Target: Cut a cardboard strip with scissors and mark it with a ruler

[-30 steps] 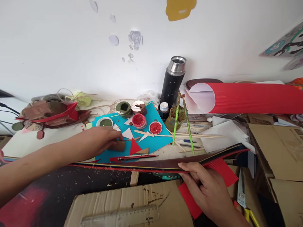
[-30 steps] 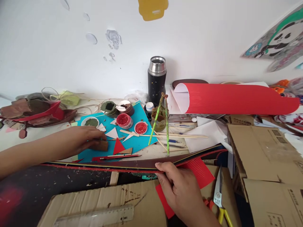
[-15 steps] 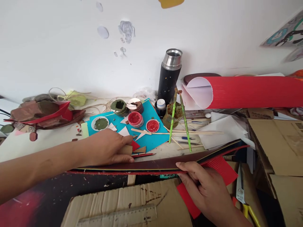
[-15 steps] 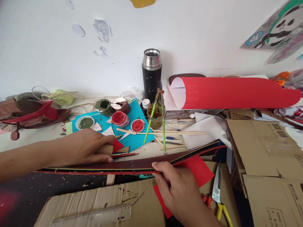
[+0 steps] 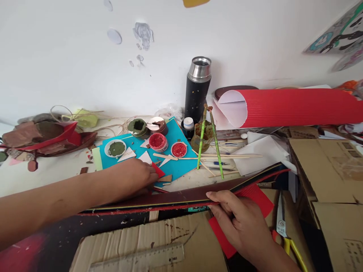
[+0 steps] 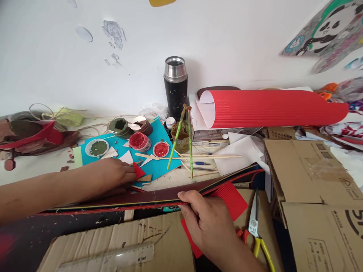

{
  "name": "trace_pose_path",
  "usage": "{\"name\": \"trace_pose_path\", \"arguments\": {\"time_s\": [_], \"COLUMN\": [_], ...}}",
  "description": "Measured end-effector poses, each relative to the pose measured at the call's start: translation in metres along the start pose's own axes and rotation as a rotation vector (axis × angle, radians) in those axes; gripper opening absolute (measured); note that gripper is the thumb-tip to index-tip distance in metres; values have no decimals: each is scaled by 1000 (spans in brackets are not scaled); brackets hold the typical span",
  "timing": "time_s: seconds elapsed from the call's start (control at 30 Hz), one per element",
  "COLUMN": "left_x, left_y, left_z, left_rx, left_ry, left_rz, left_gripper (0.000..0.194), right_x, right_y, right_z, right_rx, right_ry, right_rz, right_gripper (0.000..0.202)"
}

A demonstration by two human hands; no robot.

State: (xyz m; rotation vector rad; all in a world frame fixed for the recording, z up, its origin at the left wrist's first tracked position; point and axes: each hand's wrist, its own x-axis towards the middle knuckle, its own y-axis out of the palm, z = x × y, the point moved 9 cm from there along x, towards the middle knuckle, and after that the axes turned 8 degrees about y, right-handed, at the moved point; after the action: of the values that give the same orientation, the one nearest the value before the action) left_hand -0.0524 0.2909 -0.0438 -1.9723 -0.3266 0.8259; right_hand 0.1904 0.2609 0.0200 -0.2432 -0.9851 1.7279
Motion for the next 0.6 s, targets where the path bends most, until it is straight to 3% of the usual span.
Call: {"name": "trace_pose_path", "arguments": {"time_s": [0.07,0.27,0.43,0.6], "left_x": [-1,1,1,-2], "left_y": [0,-4,-4,-6], "left_z": [1,-3,-7,-4], "left_rx": [21,117,214,282], "left_ry": [-34,25,50,24], "left_rz": [48,14,-6,35], "left_gripper": [19,8,23,24], "right_x": [1,1,1,1], "right_y": [0,-1,0,0], "right_z": [1,4,3,3], "right_rx": [-2,-12,-3,9], "right_ry": [-14,-40,-15,-17], "right_rz": [-7,-22,-9,-11], "right_gripper": [15,15,15,15]}}
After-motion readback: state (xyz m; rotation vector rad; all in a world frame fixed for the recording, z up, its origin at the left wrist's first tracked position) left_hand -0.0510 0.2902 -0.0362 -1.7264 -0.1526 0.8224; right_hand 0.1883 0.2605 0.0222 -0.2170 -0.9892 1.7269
